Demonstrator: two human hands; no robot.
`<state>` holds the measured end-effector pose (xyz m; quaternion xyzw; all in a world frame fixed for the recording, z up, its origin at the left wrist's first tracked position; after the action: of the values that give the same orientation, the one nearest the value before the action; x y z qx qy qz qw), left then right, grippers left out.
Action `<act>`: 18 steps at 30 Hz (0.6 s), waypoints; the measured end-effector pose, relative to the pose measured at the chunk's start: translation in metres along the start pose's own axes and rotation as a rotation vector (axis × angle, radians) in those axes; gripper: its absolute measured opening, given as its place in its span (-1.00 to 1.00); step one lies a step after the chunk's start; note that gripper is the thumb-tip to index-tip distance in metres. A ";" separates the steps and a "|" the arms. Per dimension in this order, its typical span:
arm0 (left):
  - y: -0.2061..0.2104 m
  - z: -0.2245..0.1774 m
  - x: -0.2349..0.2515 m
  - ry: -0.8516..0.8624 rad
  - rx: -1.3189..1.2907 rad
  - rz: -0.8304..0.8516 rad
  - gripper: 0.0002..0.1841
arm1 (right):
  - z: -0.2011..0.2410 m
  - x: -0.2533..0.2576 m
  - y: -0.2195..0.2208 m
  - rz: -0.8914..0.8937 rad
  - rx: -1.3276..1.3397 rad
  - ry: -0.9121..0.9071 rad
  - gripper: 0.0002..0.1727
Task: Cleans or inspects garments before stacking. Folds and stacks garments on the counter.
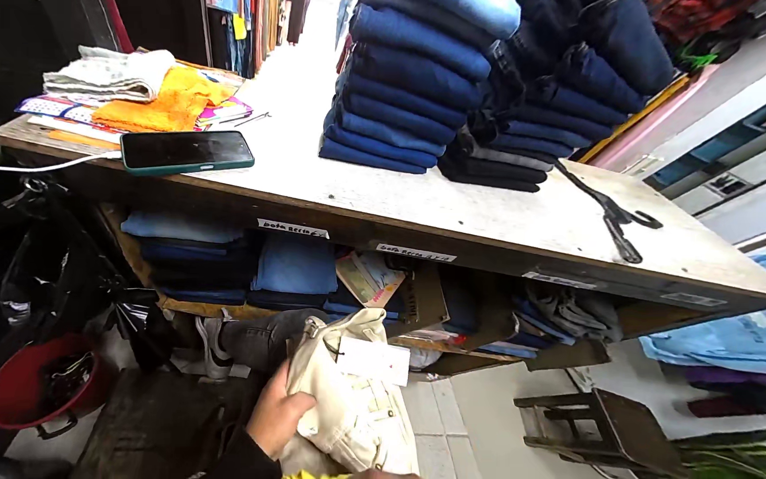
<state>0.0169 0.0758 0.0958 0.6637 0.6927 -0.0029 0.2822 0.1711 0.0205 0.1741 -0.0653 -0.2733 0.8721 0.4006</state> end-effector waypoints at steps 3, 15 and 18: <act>-0.009 0.004 0.001 0.014 -0.040 -0.030 -0.22 | -0.015 -0.023 -0.037 -0.293 0.176 0.190 -0.55; -0.017 0.008 -0.003 0.062 -0.031 -0.089 -0.23 | 0.052 0.127 -0.270 -0.648 -1.199 -0.340 -0.48; -0.015 0.009 -0.002 0.060 -0.041 -0.086 -0.23 | -0.014 0.185 -0.303 -0.387 -1.157 0.049 -0.40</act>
<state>0.0069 0.0690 0.0833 0.6271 0.7288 0.0190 0.2745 0.2532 0.3229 0.3419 -0.2416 -0.7002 0.4920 0.4574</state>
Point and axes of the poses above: each hand's wrist, its own x-axis towards the middle knuckle, its own y-axis out of the palm, z = x × y, the point moved 6 cm from there along x, towards the middle knuckle, and after that the axes turned 9 degrees about -x, right-handed, at the moved point
